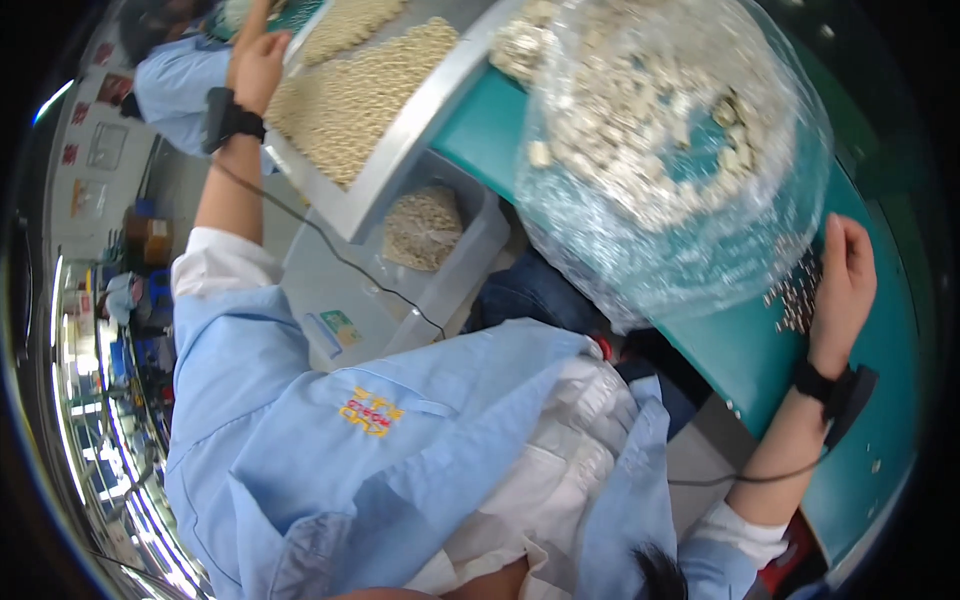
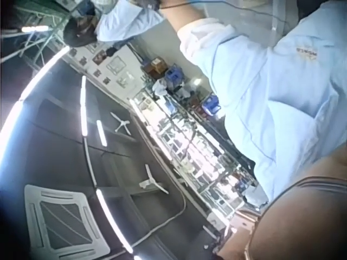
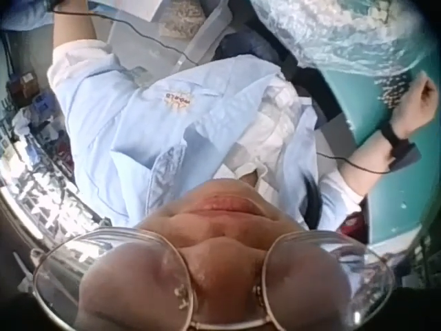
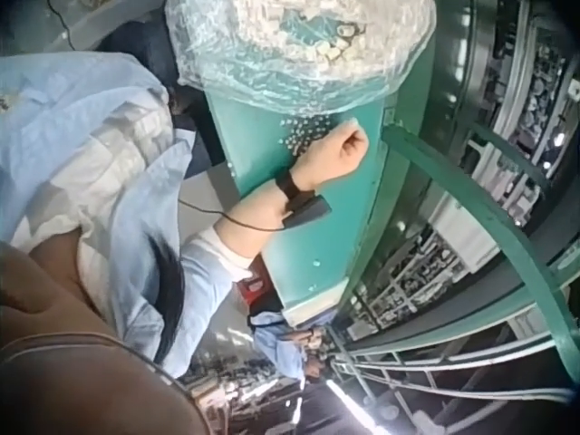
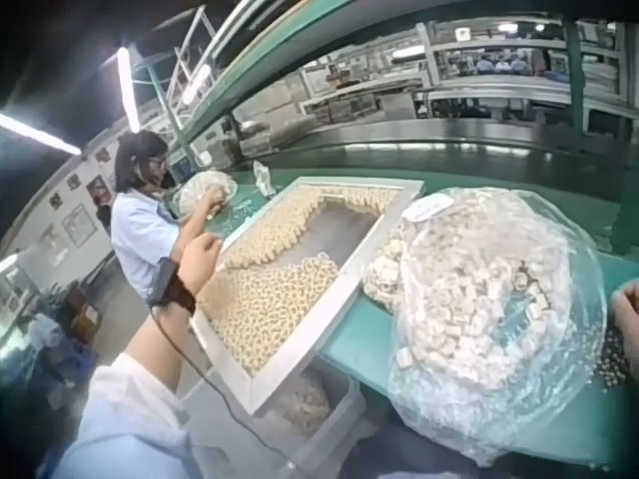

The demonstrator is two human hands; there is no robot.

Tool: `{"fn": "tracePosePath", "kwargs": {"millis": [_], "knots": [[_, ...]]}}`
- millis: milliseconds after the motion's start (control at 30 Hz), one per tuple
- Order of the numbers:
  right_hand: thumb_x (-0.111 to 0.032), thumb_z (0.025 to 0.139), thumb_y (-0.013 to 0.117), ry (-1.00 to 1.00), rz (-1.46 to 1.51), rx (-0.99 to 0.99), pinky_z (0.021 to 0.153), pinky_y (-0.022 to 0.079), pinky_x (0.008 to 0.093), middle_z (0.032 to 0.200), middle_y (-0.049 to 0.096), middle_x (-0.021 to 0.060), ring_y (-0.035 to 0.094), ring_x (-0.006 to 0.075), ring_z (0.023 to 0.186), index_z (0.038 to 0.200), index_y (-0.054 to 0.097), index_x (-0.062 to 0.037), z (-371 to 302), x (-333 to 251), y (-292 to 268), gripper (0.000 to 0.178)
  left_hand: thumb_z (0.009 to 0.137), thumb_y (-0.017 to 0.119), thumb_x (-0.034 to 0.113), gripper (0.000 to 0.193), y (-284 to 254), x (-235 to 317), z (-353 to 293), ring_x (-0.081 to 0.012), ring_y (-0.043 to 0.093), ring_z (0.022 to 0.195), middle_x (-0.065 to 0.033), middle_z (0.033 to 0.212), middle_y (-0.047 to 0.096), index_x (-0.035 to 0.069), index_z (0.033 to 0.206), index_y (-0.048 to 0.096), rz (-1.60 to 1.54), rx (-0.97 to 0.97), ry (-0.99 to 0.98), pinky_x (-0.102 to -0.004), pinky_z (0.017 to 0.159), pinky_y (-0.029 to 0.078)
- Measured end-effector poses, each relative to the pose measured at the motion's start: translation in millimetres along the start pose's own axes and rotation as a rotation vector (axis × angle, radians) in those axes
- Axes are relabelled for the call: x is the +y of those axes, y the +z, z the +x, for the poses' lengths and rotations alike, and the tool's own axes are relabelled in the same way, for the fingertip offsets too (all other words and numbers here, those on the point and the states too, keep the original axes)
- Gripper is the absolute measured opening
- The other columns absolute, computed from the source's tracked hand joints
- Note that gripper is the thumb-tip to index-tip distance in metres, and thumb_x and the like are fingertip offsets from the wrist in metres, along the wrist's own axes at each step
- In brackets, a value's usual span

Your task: Assembling small electronic components by hand at a production workbench.

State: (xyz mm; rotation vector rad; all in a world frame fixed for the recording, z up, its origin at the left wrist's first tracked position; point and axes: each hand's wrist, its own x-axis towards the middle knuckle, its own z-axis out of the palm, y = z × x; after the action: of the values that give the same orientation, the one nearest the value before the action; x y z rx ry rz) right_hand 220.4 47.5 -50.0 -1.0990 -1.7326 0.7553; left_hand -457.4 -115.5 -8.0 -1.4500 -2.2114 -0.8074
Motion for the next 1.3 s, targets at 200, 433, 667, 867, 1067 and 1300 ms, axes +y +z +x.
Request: {"fn": "tracePosePath", "kwargs": {"millis": [200,433,667,867,1067,1300], "knots": [[-0.017,0.087,0.056,0.011,0.029,0.049,0.057,0.030,0.0143,0.074,0.048,-0.0072,0.038,0.0004,0.065,0.090,0.057,-0.0027,-2,-13,6,0.015,0.086,0.053,0.008,0.010,-10,284,-38,-0.0056,0.050,0.069,-0.0002,0.077,0.054,0.003,0.094,0.050,-0.421,-0.485,0.253,-0.0183,0.063,0.041],[-0.019,0.086,0.057,0.067,-0.023,0.034,0.057,0.030,0.0144,0.073,0.048,-0.0079,0.039,-0.0001,0.065,0.088,0.057,-0.0032,0,-15,3,0.016,0.078,0.055,0.010,0.016,57,390,-76,-0.0273,0.056,0.087,-0.0093,0.089,0.060,0.007,0.092,0.061,-0.482,-0.425,0.901,-0.0364,0.077,0.045],[-0.021,0.085,0.058,0.096,0.006,0.048,0.057,0.031,0.0150,0.070,0.047,-0.0078,0.039,0.0002,0.065,0.086,0.057,-0.0031,4,-18,4,0.018,0.079,0.052,0.010,0.019,110,415,-76,-0.0280,0.056,0.087,-0.0082,0.095,0.059,0.006,0.096,0.059,-0.464,-0.511,1.092,-0.0367,0.077,0.045],[-0.020,0.082,0.061,0.063,-0.138,-0.111,0.059,0.036,0.0190,0.071,0.052,-0.0040,0.045,0.0054,0.065,0.088,0.057,-0.0021,4,-26,-6,0.019,0.082,0.052,0.010,0.016,104,419,-76,-0.0239,0.056,0.084,-0.0087,0.094,0.058,0.005,0.097,0.057,-0.558,-0.581,0.827,-0.0310,0.076,0.044],[-0.016,0.078,0.062,-0.253,-0.540,-0.311,0.062,0.042,0.0266,0.075,0.056,0.0052,0.052,0.0172,0.066,0.092,0.058,-0.0005,-4,-36,-8,0.021,0.080,0.056,0.018,0.022,89,451,-85,-0.0218,0.058,0.074,-0.0085,0.083,0.060,0.004,0.096,0.058,-0.866,-0.519,0.551,-0.0313,0.067,0.047],[-0.012,0.075,0.063,-0.028,-0.525,-0.413,0.064,0.044,0.0294,0.075,0.055,0.0104,0.054,0.0211,0.068,0.089,0.059,-0.0006,-4,-40,-1,0.019,0.078,0.061,0.016,0.021,97,468,-99,-0.0110,0.055,0.070,-0.0034,0.082,0.060,0.005,0.096,0.059,-1.254,-0.499,0.321,-0.0231,0.066,0.045]]}}
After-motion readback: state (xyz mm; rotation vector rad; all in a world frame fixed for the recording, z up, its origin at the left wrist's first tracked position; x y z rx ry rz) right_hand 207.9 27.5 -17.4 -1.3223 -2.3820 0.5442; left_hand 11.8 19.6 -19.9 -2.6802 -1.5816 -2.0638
